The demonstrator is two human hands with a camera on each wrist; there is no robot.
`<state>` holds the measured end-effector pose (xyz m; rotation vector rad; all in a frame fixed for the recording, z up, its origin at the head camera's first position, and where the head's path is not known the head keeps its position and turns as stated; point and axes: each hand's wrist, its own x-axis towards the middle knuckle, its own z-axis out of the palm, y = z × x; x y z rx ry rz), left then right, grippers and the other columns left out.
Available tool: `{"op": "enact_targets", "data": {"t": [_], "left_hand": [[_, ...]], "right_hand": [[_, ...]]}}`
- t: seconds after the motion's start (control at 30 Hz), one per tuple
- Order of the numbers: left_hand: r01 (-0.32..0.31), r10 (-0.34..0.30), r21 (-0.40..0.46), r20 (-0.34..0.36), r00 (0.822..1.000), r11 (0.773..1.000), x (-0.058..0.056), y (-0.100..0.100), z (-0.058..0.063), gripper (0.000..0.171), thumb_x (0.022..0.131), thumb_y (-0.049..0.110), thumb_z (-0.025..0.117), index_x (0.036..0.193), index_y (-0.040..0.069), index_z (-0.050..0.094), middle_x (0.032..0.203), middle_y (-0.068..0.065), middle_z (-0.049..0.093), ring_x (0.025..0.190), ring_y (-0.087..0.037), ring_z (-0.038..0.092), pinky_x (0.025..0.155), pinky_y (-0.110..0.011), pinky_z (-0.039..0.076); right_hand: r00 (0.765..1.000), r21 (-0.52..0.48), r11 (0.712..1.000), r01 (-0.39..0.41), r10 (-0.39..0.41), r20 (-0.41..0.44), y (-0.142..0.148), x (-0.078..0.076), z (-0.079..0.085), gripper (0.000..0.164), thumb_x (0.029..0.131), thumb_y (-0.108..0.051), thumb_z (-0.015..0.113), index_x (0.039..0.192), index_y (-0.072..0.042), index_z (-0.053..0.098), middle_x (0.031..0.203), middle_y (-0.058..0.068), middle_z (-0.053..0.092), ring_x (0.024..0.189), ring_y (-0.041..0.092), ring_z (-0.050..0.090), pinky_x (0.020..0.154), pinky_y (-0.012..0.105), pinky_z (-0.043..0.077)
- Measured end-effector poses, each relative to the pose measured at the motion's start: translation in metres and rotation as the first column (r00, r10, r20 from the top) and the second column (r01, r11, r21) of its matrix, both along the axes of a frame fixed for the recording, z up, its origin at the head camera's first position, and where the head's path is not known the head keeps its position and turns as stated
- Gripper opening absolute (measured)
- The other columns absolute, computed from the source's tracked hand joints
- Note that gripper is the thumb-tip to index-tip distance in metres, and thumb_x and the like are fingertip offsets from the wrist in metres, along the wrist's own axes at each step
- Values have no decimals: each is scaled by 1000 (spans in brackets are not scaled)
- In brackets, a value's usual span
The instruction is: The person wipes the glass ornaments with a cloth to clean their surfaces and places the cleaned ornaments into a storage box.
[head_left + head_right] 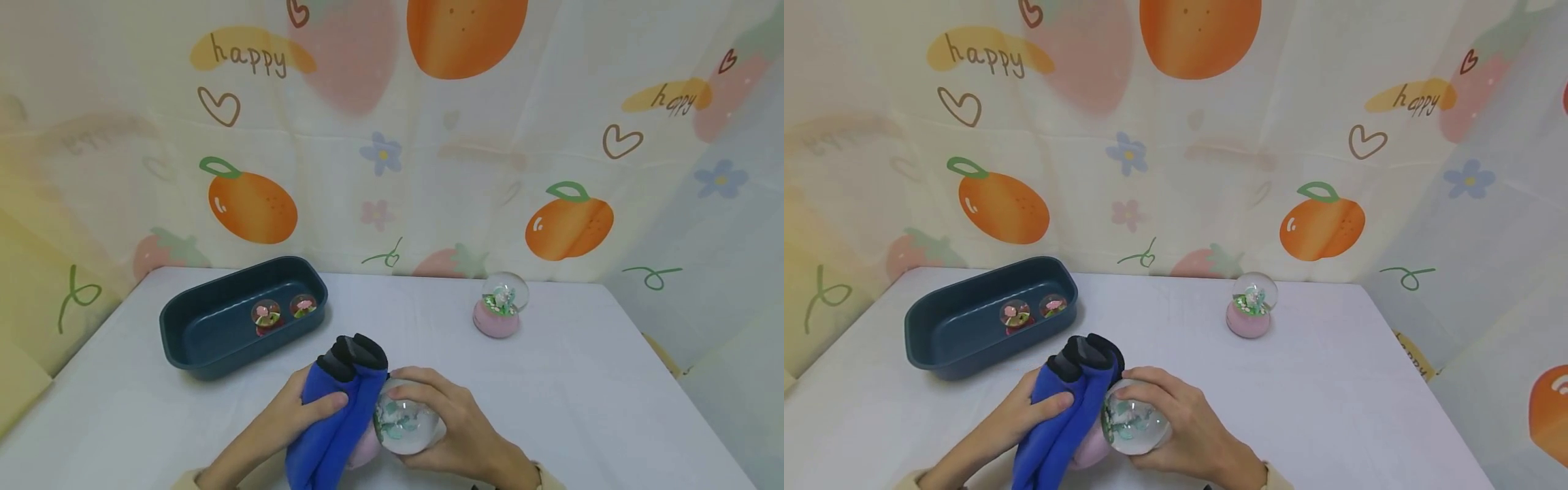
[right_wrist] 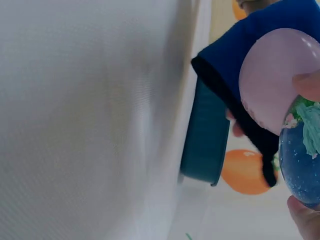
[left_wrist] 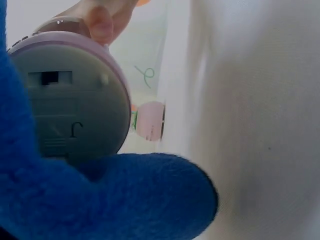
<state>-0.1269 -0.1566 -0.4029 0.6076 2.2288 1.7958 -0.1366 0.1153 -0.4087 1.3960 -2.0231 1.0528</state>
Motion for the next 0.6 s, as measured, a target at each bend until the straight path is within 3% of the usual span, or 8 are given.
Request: {"op": "enact_targets", "data": {"t": [0.1, 0.2, 0.3, 0.43, 0.6], "left_hand": [[117, -118, 12, 46, 992, 993, 0, -1, 1, 59, 97, 35, 55, 141, 0, 39, 126, -22, 55, 110, -30, 58, 86, -37, 52], [160, -162, 27, 60, 985, 987, 0, -1, 1, 63, 97, 36, 55, 146, 4, 33, 132, -22, 51, 115, -33, 53, 89, -40, 51], [142, -144, 43, 49, 988, 989, 1, 0, 1, 59, 97, 33, 55, 146, 5, 35, 131, -22, 52, 115, -33, 55, 89, -39, 51], [90, -92, 55, 41, 995, 994, 2, 3, 1, 55, 97, 29, 56, 144, 6, 39, 131, -21, 55, 113, -30, 59, 88, -35, 53], [40, -39, 66, -15, 999, 997, 5, 8, 0, 51, 95, 23, 60, 140, 7, 43, 128, -20, 57, 110, -25, 62, 86, -34, 54]], "right_hand": [[1000, -13, 1000, 5, -5, 5, 1, 0, 0, 85, 49, -11, 95, 125, -9, 56, 130, 10, 57, 111, 21, 62, 96, 23, 51], [1000, -23, 1000, 1, 0, 13, 1, 0, 0, 86, 49, -10, 95, 125, -8, 55, 130, 11, 56, 111, 21, 62, 96, 22, 51], [999, -18, 1000, 10, -9, 32, 1, 1, 1, 85, 50, -10, 95, 125, -7, 55, 130, 10, 55, 111, 20, 61, 97, 22, 50], [994, 24, 998, 55, -57, 98, 1, 2, 3, 85, 51, -11, 95, 124, -9, 52, 132, 9, 52, 112, 20, 60, 94, 29, 54], [963, 76, 991, 111, -126, 238, 3, 2, 3, 95, 53, -12, 95, 130, -9, 41, 138, 7, 46, 122, 21, 52, 100, 34, 51]]}}
